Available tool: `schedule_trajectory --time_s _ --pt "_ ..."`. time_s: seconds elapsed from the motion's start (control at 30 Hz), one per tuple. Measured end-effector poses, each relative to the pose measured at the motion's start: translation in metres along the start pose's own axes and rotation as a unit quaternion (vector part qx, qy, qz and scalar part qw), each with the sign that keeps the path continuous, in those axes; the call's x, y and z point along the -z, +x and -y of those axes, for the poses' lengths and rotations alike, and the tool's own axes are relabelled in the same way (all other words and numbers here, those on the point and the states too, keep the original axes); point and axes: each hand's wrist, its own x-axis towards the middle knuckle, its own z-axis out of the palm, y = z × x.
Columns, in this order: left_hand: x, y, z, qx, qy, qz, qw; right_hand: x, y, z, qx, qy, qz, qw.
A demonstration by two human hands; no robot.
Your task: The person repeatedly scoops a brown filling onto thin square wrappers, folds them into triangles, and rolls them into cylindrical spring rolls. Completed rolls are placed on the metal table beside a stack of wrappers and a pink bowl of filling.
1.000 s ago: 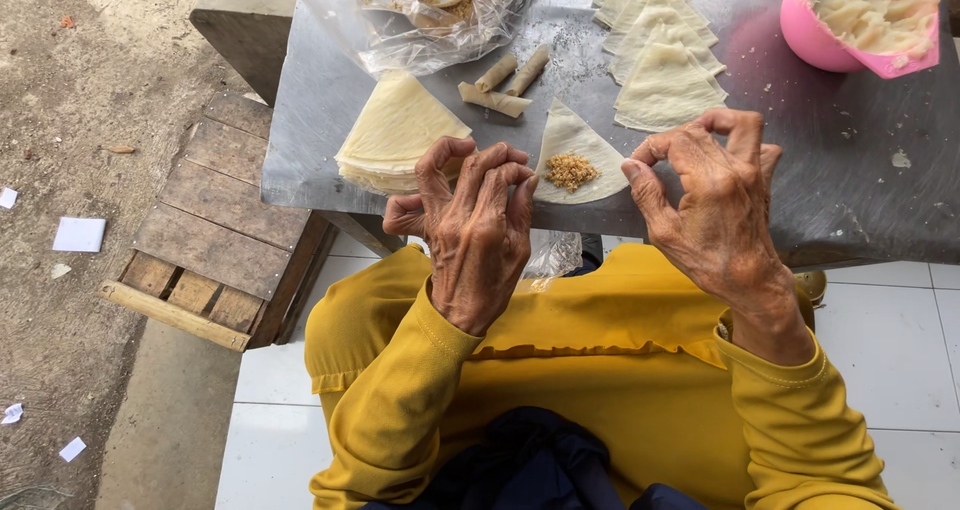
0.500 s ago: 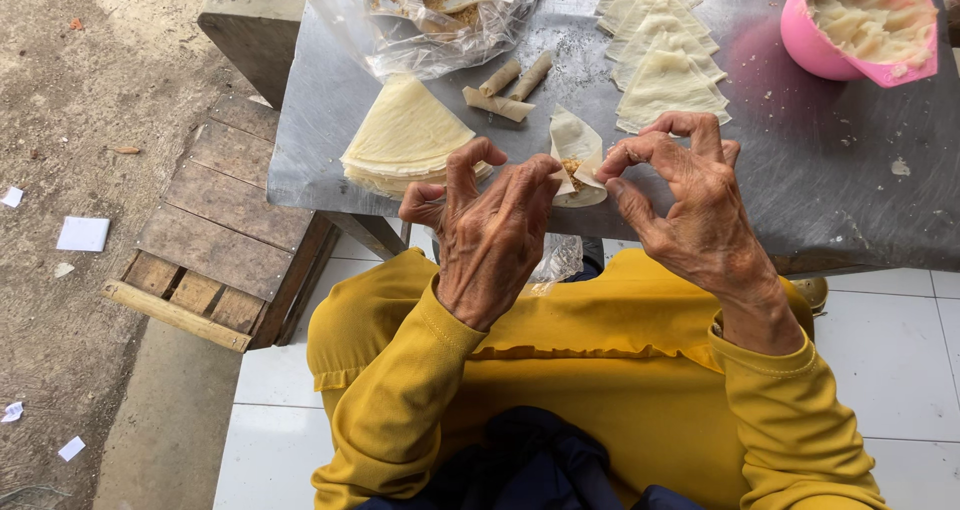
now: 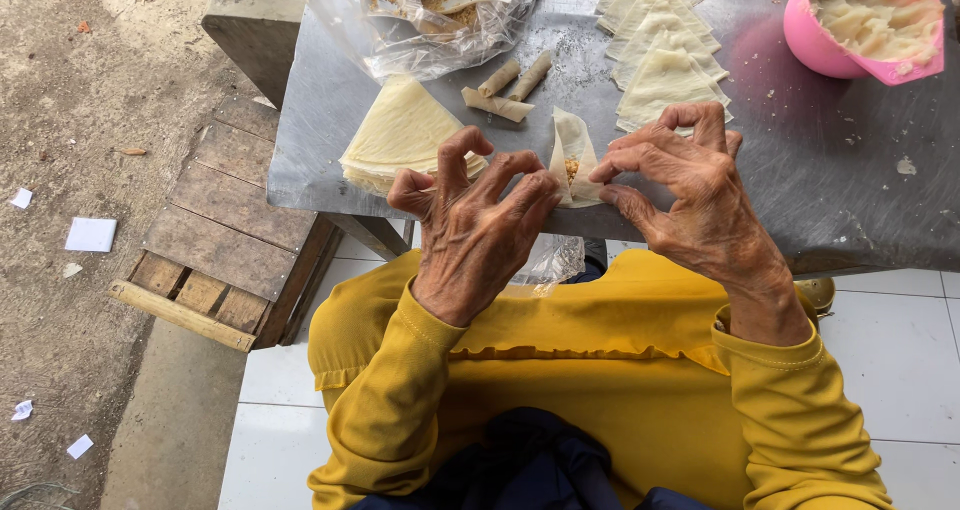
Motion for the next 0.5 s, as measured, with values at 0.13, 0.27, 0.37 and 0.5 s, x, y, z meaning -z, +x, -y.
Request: schedule_trajectory --time_s 0.13,0.27,0.37,0.5 --pt "0.008 0.001 0.005 -0.025 -0.016 0.013 0.999 0.001 -0.002 0.001 0.039 -0.050 -0.001 0.998" --pt "0.004 0.002 0.004 -0.040 0.003 0.008 0.999 0.006 -0.002 0.004 0.059 -0.072 0.010 0.996" --pt "-0.001 0.002 0.004 -0.050 0.025 0.008 0.998 0.006 -0.001 0.008 0.070 -0.088 0.003 0.994" --pt "-0.008 0.003 0.005 -0.040 -0.006 0.002 0.999 0.005 0.001 0.012 0.068 -0.085 -0.005 0.994"
